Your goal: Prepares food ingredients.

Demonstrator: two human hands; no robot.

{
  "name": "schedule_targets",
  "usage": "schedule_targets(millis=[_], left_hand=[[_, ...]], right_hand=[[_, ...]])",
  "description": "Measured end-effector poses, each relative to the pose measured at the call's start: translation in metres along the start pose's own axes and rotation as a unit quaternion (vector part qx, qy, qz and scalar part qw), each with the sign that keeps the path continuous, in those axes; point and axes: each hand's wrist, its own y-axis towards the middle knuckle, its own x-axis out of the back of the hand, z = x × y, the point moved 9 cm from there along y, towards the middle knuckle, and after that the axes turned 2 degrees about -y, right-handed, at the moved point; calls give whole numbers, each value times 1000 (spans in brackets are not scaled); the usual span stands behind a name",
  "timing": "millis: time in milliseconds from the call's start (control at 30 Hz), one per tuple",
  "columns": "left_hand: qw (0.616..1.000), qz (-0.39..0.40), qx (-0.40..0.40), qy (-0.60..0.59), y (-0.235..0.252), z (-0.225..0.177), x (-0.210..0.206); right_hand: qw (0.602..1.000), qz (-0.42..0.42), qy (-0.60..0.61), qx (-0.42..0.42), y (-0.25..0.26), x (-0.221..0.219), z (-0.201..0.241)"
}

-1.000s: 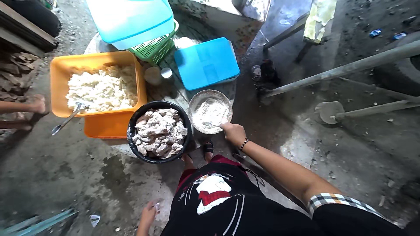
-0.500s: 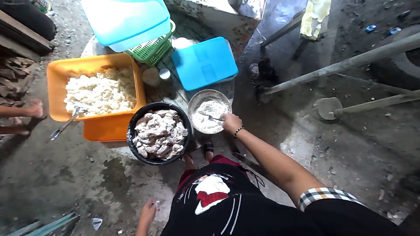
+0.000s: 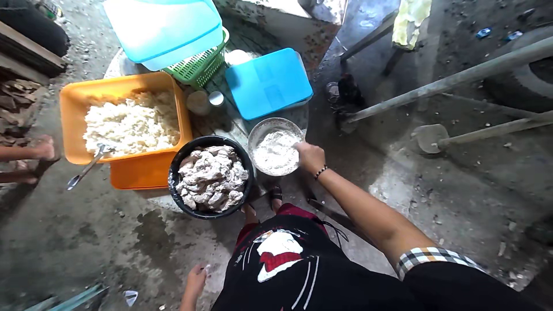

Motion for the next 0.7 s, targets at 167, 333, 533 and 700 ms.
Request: schedule_targets(millis=[167,333,533,700], left_hand=[[1000,7,-9,17,5,-7,5],[1000,11,-22,11,14,-6,14],[996,28,-16,77,24,-14,32],[996,30,-28,75,46,-9,47]], right_hand=[[999,-26,13,-44,11,-7,-17],[999,30,17,-33,-19,-29,-6],[993,-27,18,-116,3,-10,-37],[989,16,51,-135,-52,-39,-9]])
